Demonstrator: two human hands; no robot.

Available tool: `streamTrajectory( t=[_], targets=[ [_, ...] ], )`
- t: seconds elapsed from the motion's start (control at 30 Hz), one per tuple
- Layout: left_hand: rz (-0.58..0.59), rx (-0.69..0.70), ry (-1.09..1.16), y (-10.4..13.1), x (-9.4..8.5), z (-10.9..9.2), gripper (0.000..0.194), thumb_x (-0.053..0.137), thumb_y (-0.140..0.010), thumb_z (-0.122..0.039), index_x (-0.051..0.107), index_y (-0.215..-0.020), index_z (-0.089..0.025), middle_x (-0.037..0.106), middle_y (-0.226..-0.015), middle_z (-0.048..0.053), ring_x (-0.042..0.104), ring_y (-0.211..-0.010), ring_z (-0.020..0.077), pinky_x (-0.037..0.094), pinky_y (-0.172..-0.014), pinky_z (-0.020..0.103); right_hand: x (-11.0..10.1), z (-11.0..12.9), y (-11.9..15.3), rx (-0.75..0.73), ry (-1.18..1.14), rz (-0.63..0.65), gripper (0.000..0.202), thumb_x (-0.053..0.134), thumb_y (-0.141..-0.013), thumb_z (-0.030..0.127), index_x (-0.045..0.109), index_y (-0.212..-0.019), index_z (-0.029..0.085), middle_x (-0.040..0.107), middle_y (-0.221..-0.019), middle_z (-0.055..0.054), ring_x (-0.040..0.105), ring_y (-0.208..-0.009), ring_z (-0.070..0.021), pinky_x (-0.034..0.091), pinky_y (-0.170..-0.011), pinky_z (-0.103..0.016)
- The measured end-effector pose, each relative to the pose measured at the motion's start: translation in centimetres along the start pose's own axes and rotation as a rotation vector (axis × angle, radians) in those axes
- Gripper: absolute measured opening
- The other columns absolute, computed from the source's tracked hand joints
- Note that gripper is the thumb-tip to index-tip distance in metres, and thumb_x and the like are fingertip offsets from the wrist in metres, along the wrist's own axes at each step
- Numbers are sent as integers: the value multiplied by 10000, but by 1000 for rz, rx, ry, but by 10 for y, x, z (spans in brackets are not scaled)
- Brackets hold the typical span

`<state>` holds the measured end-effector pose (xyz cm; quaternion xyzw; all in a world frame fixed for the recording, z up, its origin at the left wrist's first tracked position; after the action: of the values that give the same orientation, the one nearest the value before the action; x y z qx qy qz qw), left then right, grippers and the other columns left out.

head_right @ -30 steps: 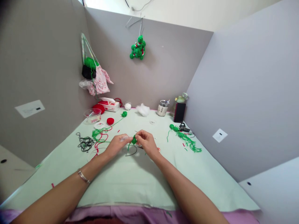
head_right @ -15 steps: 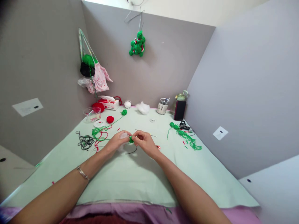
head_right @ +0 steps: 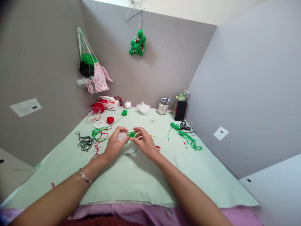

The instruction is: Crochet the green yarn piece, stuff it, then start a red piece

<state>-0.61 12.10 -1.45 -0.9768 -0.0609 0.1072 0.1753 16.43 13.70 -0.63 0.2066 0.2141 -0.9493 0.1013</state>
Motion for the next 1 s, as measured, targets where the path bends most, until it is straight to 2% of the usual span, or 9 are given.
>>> streamTrajectory(
  t=[0.2, 0.4, 0.5, 0.57, 0.67, 0.7, 0.77, 0.87, 1.0],
  targets=[
    [18, 46, -71, -1, 2, 7, 229, 632, -762, -168, 624, -982, -232, 676, -978, 17, 624, -876, 199, 461, -809, 305, -4, -11, -2, 93, 40, 4, 196, 651, -857, 399, 705, -849, 211, 662, -731, -22, 574, -636, -159, 452, -574, -274],
    [-75, 28, -73, -9, -6, 10, 45, 598, -809, -197, 581, -836, -229, 593, -773, -18, 542, -699, 167, 434, -687, 284, -12, -15, -2, 161, 56, 117, 185, 683, -836, 361, 728, -766, 197, 584, -565, 25, 489, -529, -125, 382, -546, -260],
    [-116, 48, -43, -9, -8, 9, 53, 606, -839, -251, 558, -840, -227, 584, -786, -16, 544, -722, 166, 438, -700, 278, -14, -10, -2, 166, 30, 151, 182, 744, -792, 375, 745, -766, 195, 676, -698, -13, 539, -624, -145, 426, -617, -278],
    [-103, 70, -24, -6, -6, 8, 104, 621, -857, -309, 563, -841, -225, 597, -811, -8, 560, -757, 171, 443, -716, 277, -13, -5, -3, 165, -19, 113, 266, 712, -828, 440, 750, -942, 203, 732, -970, -64, 608, -794, -177, 475, -723, -301],
    [-53, 104, -5, -1, -1, 6, 138, 637, -860, -348, 585, -838, -221, 612, -834, 0, 571, -782, 174, 446, -727, 277, -5, 3, -2, 166, -139, 116, 471, 611, -894, 540, 653, -1243, 225, 677, -1255, -105, 635, -1047, -209, 502, -868, -329],
    [-40, 111, -1, 0, 1, 6, 136, 640, -857, -345, 590, -838, -220, 613, -840, 2, 572, -788, 175, 446, -732, 277, -1, 5, -1, 168, -178, 140, 518, 602, -895, 560, 625, -1289, 224, 681, -1246, -107, 638, -1071, -212, 505, -885, -334],
    [-33, 114, 3, 0, 2, 6, 130, 642, -848, -334, 584, -832, -219, 608, -842, 1, 570, -793, 173, 445, -737, 276, 7, 6, 0, 172, -233, 196, 572, 638, -863, 575, 615, -1299, 205, 720, -1055, -83, 657, -982, -209, 511, -851, -334],
    [-46, 91, 1, -1, 1, 6, 112, 634, -837, -307, 565, -825, -220, 592, -816, -13, 558, -769, 164, 440, -726, 270, 11, 0, -1, 184, -251, 244, 488, 711, -810, 553, 697, -1116, 174, 612, -699, 13, 580, -693, -156, 465, -678, -288],
    [-61, 44, -9, -3, -1, 5, 95, 636, -809, -258, 547, -819, -225, 568, -775, -35, 532, -726, 151, 430, -711, 262, 5, -4, -3, 174, -201, 184, 368, 679, -844, 530, 696, -783, 168, 518, -644, 26, 434, -598, -113, 346, -572, -254]
  ],
)
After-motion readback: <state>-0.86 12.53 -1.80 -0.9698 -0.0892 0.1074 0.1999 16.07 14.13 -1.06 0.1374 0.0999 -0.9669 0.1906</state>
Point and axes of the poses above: each hand's wrist, its own y-axis away from the middle knuckle, its own x-axis out of the palm, z = x × y, the point moved 2 cm from there along -y, towards the middle knuckle
